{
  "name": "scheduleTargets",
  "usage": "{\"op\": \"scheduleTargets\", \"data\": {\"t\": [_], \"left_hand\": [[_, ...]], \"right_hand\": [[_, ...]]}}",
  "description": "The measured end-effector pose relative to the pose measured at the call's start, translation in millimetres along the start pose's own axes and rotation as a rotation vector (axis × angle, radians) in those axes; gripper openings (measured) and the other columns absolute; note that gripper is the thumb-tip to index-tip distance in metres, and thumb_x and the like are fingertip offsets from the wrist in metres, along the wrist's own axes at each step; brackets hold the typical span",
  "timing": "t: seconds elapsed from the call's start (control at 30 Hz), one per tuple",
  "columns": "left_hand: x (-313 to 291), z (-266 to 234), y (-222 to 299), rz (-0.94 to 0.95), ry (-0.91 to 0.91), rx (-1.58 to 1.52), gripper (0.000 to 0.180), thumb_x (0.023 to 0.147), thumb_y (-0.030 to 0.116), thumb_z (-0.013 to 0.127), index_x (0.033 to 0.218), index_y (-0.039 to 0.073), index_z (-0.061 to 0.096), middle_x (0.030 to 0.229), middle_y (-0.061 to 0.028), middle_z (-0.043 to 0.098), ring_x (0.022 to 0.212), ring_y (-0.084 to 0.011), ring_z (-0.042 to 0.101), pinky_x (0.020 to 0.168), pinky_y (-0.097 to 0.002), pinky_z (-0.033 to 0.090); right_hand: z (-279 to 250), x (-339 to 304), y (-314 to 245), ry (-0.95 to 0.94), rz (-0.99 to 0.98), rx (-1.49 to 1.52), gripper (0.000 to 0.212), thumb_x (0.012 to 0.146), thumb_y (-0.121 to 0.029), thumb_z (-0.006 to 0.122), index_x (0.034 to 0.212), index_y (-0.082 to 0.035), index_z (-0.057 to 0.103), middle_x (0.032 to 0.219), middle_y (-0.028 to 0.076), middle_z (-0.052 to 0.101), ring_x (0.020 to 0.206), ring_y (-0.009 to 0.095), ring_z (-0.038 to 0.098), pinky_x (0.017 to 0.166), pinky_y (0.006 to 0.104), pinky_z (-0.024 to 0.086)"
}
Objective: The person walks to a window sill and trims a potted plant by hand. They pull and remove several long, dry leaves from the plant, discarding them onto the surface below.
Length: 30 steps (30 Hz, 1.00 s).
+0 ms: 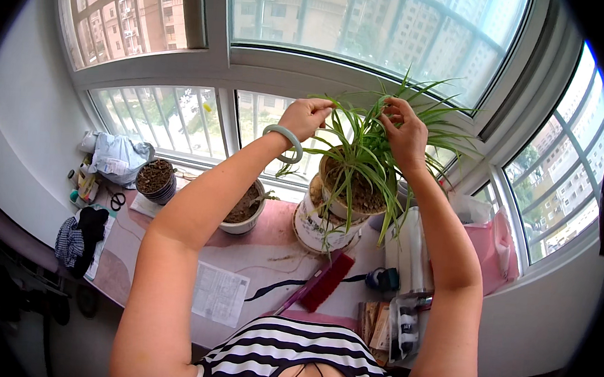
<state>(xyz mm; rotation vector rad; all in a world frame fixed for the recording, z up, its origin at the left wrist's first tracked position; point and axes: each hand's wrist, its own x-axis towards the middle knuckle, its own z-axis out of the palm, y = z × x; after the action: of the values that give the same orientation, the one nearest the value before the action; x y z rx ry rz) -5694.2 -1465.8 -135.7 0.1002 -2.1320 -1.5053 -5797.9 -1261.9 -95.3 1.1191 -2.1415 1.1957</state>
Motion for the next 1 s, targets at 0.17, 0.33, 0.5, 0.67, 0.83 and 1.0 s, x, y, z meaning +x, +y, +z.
{"op": "scheduleTargets", "data": {"t": [0.17, 0.33, 0.5, 0.67, 0.83, 1.0], "left_hand": [[5.5, -15.1, 8.8, -0.079, 0.151, -0.222, 0.025, 0.094, 0.019, 0.052, 0.111, 0.004, 0.063, 0.066, -0.0005, 0.059, 0.049, -0.0037, 0.047, 0.044, -0.0176, 0.037], [26.7, -28.9, 35.9, 0.037, 0.231, -0.328, 0.021, 0.093, 0.018, 0.054, 0.105, 0.005, 0.065, 0.065, 0.0015, 0.058, 0.050, -0.0029, 0.044, 0.045, -0.0165, 0.036], [43.7, -20.3, 64.6, 0.219, 0.256, -0.272, 0.017, 0.093, 0.015, 0.056, 0.100, 0.005, 0.066, 0.071, 0.0018, 0.060, 0.059, -0.0041, 0.048, 0.054, -0.0174, 0.041], [59.6, 12.7, 78.2, 0.271, 0.219, -0.467, 0.017, 0.093, 0.016, 0.056, 0.099, 0.004, 0.066, 0.080, -0.0007, 0.063, 0.070, -0.0060, 0.055, 0.067, -0.0203, 0.046], [60.1, 22.2, 67.7, 0.048, 0.053, -0.838, 0.014, 0.095, 0.017, 0.051, 0.104, 0.007, 0.056, 0.085, -0.0049, 0.062, 0.083, -0.0141, 0.060, 0.075, -0.0298, 0.048], [63.7, 21.8, 55.1, -0.082, 0.091, -0.996, 0.012, 0.095, 0.016, 0.051, 0.104, 0.011, 0.057, 0.088, -0.0055, 0.063, 0.089, -0.0185, 0.060, 0.083, -0.0434, 0.048]], "right_hand": [[0.4, -3.0, 5.3, -0.020, -0.024, 0.009, 0.033, 0.076, -0.020, 0.071, 0.107, -0.014, 0.060, 0.089, 0.002, 0.068, 0.072, 0.016, 0.066, 0.065, 0.0290, 0.049], [-2.6, -14.9, -8.7, -0.004, 0.053, 0.095, 0.038, 0.074, -0.020, 0.073, 0.106, -0.010, 0.055, 0.090, 0.004, 0.068, 0.069, 0.017, 0.065, 0.064, 0.0308, 0.049], [-1.6, -17.8, 7.0, -0.071, 0.130, 0.179, 0.035, 0.076, -0.017, 0.072, 0.103, -0.004, 0.054, 0.082, 0.007, 0.068, 0.065, 0.014, 0.062, 0.062, 0.0291, 0.047], [11.4, -19.2, 29.8, -0.330, 0.265, 0.488, 0.025, 0.083, -0.012, 0.066, 0.106, -0.003, 0.061, 0.078, 0.006, 0.068, 0.069, 0.008, 0.059, 0.061, 0.0236, 0.045], [14.9, -17.3, 30.1, -0.305, 0.263, 0.402, 0.025, 0.081, -0.009, 0.065, 0.104, -0.002, 0.060, 0.078, 0.008, 0.067, 0.069, 0.010, 0.060, 0.062, 0.0241, 0.045], [18.0, -15.1, 38.4, -0.320, 0.148, 0.405, 0.020, 0.078, -0.007, 0.065, 0.098, -0.002, 0.062, 0.083, 0.007, 0.067, 0.079, 0.013, 0.062, 0.073, 0.0270, 0.048]]}}
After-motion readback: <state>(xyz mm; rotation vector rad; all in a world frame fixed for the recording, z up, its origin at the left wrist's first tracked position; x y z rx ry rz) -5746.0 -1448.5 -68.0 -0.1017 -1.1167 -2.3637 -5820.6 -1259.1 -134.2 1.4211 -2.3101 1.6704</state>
